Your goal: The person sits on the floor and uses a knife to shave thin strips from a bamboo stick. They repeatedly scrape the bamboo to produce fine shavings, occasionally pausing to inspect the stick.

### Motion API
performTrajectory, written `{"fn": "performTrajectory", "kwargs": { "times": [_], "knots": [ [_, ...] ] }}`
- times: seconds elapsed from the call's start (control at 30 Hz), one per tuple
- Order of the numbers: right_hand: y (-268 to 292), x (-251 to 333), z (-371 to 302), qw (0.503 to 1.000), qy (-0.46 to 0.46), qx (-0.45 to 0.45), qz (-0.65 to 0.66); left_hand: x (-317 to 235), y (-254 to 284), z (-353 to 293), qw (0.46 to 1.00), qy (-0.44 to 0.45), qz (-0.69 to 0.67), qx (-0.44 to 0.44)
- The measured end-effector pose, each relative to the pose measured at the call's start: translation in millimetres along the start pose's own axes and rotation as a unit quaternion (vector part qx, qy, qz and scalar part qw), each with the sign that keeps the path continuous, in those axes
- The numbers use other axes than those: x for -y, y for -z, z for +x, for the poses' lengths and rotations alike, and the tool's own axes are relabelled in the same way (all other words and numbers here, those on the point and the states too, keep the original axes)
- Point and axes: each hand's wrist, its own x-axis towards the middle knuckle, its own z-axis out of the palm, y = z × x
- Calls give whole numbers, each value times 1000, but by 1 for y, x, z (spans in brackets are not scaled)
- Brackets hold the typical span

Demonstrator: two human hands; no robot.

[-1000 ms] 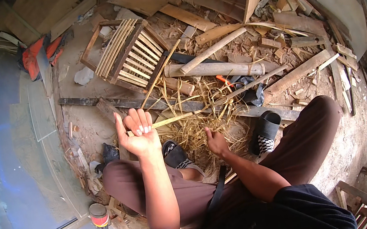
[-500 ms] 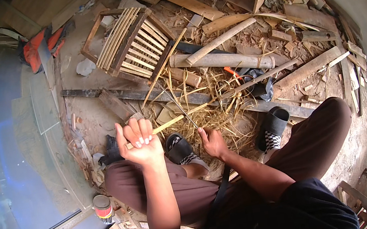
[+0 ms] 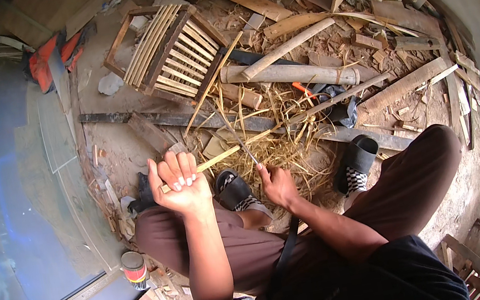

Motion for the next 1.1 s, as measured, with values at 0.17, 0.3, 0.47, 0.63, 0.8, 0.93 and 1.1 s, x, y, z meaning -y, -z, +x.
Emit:
{"fn": "performTrajectory", "kwargs": {
  "times": [0.17,0.3,0.47,0.63,0.8,0.93,1.1],
  "knots": [
    [8,34,-16,987,157,20,-20,9,-15,-15,1000,7,2,11],
    [-8,-46,14,997,-79,-25,8,9,-13,-14,1000,10,3,14],
    [-4,-21,8,998,-58,8,28,7,-8,-11,1000,7,-7,6],
    [-9,6,0,976,210,-39,27,7,-10,-15,1000,9,7,21],
    [-6,-77,44,989,-143,16,-22,-1,0,-11,1000,7,22,14],
    [-8,-44,30,998,-59,7,5,4,-5,-8,1000,8,12,13],
    [-12,-21,21,989,143,-24,-26,6,-5,-13,999,22,17,35]
  ]
}}
